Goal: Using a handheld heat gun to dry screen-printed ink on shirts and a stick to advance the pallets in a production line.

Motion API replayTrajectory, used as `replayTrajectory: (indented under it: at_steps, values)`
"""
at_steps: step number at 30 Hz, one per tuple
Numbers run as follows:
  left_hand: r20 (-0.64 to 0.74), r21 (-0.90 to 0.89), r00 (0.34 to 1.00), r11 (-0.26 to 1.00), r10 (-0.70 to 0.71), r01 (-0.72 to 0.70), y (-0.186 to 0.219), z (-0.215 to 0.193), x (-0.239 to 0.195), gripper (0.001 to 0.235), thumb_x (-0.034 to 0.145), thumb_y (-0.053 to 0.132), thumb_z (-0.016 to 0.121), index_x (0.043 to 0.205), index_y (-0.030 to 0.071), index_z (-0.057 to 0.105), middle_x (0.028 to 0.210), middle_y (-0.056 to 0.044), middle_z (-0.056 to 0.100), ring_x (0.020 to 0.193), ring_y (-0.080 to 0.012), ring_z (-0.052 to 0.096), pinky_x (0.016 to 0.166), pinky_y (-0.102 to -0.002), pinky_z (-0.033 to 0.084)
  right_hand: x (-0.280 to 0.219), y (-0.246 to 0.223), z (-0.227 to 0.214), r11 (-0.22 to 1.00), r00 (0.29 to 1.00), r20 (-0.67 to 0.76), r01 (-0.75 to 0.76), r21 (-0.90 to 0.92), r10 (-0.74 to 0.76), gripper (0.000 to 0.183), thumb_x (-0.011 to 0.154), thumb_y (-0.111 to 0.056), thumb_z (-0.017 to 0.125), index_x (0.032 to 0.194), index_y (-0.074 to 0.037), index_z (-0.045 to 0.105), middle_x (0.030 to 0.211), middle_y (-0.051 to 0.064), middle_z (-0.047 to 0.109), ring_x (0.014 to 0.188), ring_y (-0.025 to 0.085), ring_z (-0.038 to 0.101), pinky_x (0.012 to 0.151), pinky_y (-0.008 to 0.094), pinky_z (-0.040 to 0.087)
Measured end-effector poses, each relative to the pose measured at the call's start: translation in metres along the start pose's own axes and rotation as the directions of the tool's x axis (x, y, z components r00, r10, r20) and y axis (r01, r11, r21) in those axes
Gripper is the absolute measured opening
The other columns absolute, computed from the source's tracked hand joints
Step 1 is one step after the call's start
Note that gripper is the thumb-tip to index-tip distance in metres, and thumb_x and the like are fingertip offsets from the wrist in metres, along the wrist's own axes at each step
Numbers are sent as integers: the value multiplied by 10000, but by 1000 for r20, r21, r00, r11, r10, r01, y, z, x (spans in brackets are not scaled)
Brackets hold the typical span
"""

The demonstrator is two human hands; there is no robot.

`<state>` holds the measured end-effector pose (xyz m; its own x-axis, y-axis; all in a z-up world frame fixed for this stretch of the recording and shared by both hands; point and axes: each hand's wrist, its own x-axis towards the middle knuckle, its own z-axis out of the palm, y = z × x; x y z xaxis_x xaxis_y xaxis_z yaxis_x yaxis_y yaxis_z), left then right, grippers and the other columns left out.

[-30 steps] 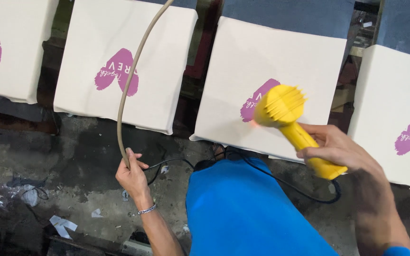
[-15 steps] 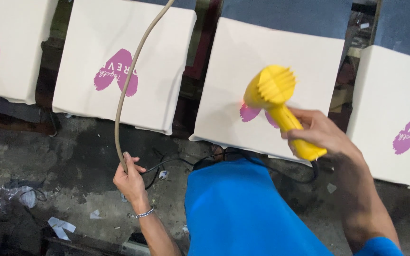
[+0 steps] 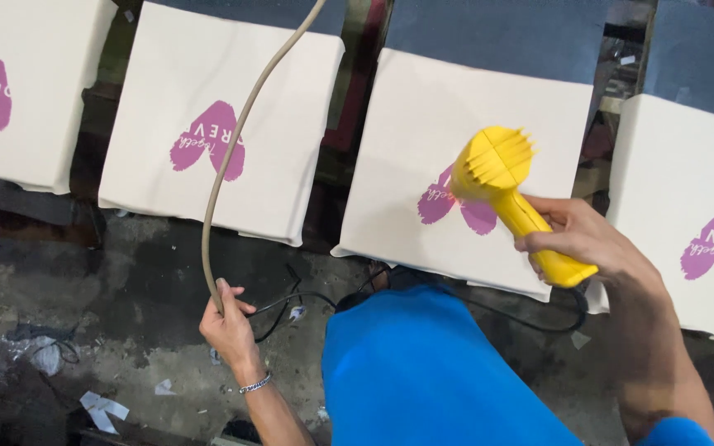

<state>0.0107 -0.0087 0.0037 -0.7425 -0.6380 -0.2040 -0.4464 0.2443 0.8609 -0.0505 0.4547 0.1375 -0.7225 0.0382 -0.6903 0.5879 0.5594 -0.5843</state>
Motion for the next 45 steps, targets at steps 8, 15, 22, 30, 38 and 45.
replayTrajectory:
  at_steps: [8,15,22,30,38,45]
  values:
    - [15,56,1000,998,25,-26,4,4,3,475,1110,449,545,872,97,755,555,-18,607,479,-92,456,532,-293,393,6,-17,1,988,994,-106,30,153,-14,585,750,-225,675,1324,-118,692,980,105,677,768,244,623,692,368,512]
    - [19,40,1000,999,-6,5,4,8,3,450,1106,448,559,888,110,760,560,-12,605,462,-71,391,520,-284,353,22,-13,1,941,997,-5,73,332,-76,604,762,-160,699,1356,-56,677,951,157,687,634,269,643,576,379,563]
    - [35,15,999,1000,-12,12,6,9,4,451,1120,421,553,888,91,755,550,-22,589,446,-74,377,492,-279,348,17,4,-14,900,996,44,54,431,-81,438,760,-91,712,1183,24,715,832,179,647,560,284,606,533,406,550]
    - [29,44,999,999,-19,18,14,15,3,449,1118,419,561,882,96,763,553,-22,600,457,-82,413,531,-288,403,22,5,-19,927,995,45,68,369,-91,404,775,-161,703,1139,14,715,840,166,664,594,274,630,565,390,553]
    - [37,12,999,1000,15,-15,0,16,6,379,1113,403,575,957,116,765,593,0,609,469,-46,387,467,-260,287,24,4,-22,948,990,-74,133,289,-117,307,771,-154,730,1046,-20,702,776,107,640,593,216,591,551,339,487]
    - [23,74,1000,997,-13,11,13,15,3,456,1113,436,575,857,107,760,559,-13,611,476,-74,422,563,-283,410,19,-7,-14,932,995,-97,62,357,-29,417,776,-136,700,1176,-17,710,882,134,647,664,247,607,609,372,512]
